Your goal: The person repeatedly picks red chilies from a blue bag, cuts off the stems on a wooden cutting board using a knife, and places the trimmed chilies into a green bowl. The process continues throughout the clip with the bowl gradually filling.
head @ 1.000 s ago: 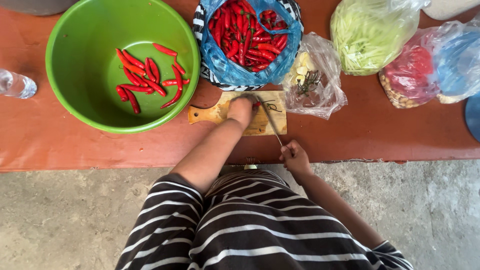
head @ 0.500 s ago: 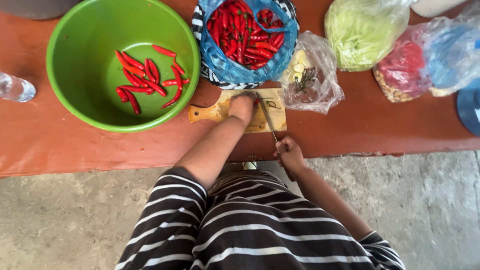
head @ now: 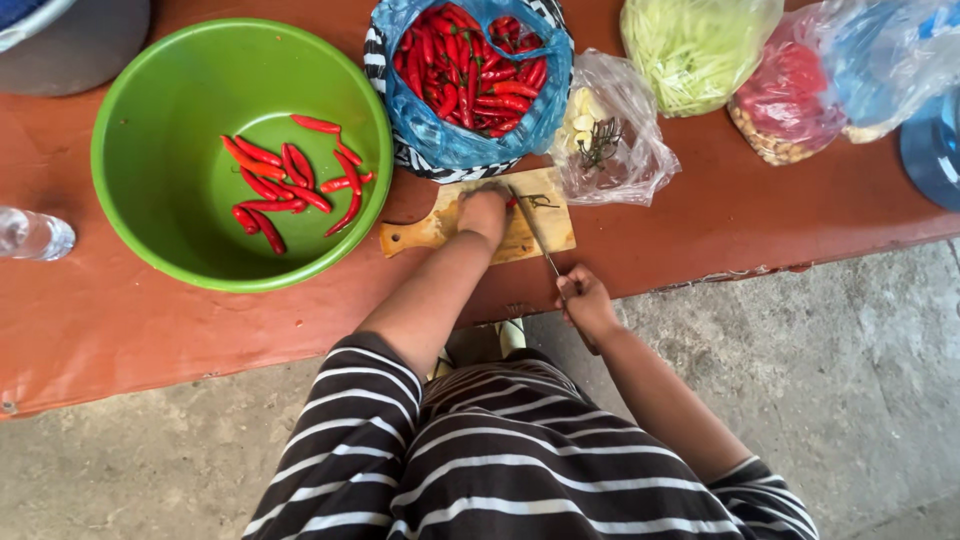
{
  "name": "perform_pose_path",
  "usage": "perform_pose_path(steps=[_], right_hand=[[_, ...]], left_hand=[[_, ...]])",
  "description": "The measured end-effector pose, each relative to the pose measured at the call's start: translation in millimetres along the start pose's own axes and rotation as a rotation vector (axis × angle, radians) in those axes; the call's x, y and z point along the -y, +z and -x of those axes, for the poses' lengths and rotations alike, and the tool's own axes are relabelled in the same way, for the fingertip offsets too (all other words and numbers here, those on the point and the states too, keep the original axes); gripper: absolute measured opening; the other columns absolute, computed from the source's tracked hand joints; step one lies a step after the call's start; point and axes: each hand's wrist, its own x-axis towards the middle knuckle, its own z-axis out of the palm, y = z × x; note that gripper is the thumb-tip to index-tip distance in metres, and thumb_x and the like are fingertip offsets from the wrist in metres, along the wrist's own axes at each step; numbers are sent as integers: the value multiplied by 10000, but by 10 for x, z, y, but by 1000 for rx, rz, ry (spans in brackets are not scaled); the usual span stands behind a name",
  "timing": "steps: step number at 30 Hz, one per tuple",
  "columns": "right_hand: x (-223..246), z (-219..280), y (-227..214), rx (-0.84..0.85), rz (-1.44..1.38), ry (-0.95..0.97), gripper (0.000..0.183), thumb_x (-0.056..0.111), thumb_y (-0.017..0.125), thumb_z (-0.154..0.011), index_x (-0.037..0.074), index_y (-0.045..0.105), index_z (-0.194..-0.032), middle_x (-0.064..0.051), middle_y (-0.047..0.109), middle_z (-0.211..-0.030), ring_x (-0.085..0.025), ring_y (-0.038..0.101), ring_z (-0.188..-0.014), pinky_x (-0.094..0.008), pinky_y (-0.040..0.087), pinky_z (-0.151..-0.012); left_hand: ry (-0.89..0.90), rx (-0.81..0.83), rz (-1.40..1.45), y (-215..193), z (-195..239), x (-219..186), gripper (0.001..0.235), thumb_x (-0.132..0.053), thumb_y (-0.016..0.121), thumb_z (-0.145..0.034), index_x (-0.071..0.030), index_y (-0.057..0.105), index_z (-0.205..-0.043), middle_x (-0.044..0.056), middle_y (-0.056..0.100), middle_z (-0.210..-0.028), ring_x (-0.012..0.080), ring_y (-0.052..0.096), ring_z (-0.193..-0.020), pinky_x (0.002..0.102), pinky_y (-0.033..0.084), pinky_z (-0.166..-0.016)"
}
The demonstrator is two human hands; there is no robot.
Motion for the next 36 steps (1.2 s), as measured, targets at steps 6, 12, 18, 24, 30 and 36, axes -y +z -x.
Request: perform_pose_path(steps=[6, 12, 18, 24, 30, 36], right_hand=[[30, 51, 56, -50, 20, -5, 200, 251, 590, -1032, 85, 555, -927, -64, 607, -684, -122, 499, -472, -293, 409, -434], [99, -8, 177, -68, -38, 38, 195, 250, 591, -1033, 87, 551, -934, -54, 605, -689, -122, 491, -501, -290, 399, -442], [19, 34, -69, -9, -116, 101, 221, 287, 567, -1046, 89, 531, -955, -74, 603, -720, -146, 510, -528, -300, 425, -465], [57, -62, -306, 194, -321, 152, 180, 286, 551, -1011, 113, 563, -964, -88, 622, -720, -182, 572, -531, -319, 475, -478], [149, -156, -572, 274, -61, 26, 189, 268, 574, -1026, 95, 542, -955, -89, 664, -779, -160, 613, -597, -311, 497, -539], [238, -413, -759, 399, -25, 29, 176, 262, 583, -1015, 94, 558, -969, -79, 671, -801, -151, 612, -632, -305, 498, -579]], left_hand=[[-31, 106, -43, 42, -71, 10, 204, -187, 614, -922, -151, 750, -1070, 113, 724, -1156, 324, 681, -1097, 509, 428, -1031], [-5, 51, -27, 114, 14, -17, 200, -185, 602, -929, -130, 766, -1030, 109, 726, -1163, 293, 694, -1086, 491, 442, -1017], [45, 19, 88, -19, 95, 25, 211, -232, 660, -867, -174, 772, -1036, 101, 727, -1096, 305, 674, -1063, 504, 432, -977], [-38, -23, 866, -636, 458, -144, 160, -183, 741, -928, -129, 732, -1079, 67, 769, -935, 209, 718, -846, 333, 577, -795], [68, -629, 421, -1891, 973, 123, 162, -107, 715, -930, -129, 739, -1089, 57, 749, -940, 197, 729, -835, 380, 546, -795], [-365, -680, 235, -2506, 911, 903, 171, -227, 747, -985, -139, 735, -1131, 96, 705, -1028, 271, 677, -897, 452, 493, -909]])
